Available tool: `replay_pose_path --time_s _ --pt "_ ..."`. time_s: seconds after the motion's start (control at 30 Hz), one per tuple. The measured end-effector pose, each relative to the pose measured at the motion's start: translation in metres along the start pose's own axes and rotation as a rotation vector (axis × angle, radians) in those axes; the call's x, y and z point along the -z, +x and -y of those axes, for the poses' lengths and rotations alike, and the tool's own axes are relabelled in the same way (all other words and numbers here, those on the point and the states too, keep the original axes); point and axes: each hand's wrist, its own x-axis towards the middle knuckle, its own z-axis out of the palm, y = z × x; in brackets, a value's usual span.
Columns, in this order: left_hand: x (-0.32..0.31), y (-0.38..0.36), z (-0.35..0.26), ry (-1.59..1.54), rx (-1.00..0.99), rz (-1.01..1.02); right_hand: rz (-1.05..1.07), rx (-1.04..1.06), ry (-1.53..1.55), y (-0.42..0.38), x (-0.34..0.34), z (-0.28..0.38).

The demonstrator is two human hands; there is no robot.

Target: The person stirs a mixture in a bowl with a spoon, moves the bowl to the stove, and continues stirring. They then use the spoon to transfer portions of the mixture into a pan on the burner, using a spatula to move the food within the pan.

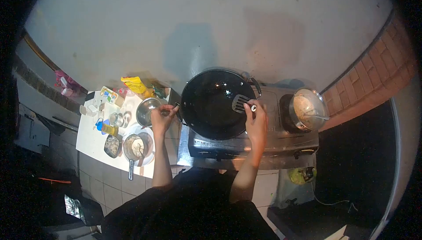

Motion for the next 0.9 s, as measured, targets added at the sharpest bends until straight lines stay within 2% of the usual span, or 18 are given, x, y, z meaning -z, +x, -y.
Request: replay_pose_path --time_s 0.03,0.13,0.27,0.33,0.5,0.57,0.7,0.77,0.9 --pt "0.002 -0.002 -0.007 -0.003 0.031 0.000 -0.040 0.086 -0.120 0.000 -0.001 0.000" --pt "0.000 -0.002 -0.003 0.031 0.010 -0.026 -0.054 0.170 -0.014 0.001 -0.007 -0.005" --pt "0.001 -0.003 -0.008 0.103 0.049 -0.027 0.011 0.165 -0.002 0.004 -0.006 0.002" --pt "0.004 -0.004 -0.013 0.106 0.048 -0.011 0.077 -0.009 0.082 0.009 -0.007 0.004" --pt "0.001 -0.007 -0.012 0.152 -0.007 -0.009 0.140 0.053 -0.030 0.030 0.007 0.022" --pt "-0.003 -0.004 0.001 0.085 -0.004 0.056 0.173 0.121 -0.071 0.037 0.006 0.016" --pt "-0.004 -0.003 0.003 0.086 -0.028 0.049 0.186 0.085 -0.070 0.038 -0.011 0.008" --pt "-0.006 -0.002 0.006 0.037 -0.007 0.053 0.171 -0.028 0.045 0.035 -0.027 -0.001" --pt "-0.005 0.000 0.005 0.022 0.079 0.086 0.199 -0.006 0.287 0.031 -0.045 -0.019"
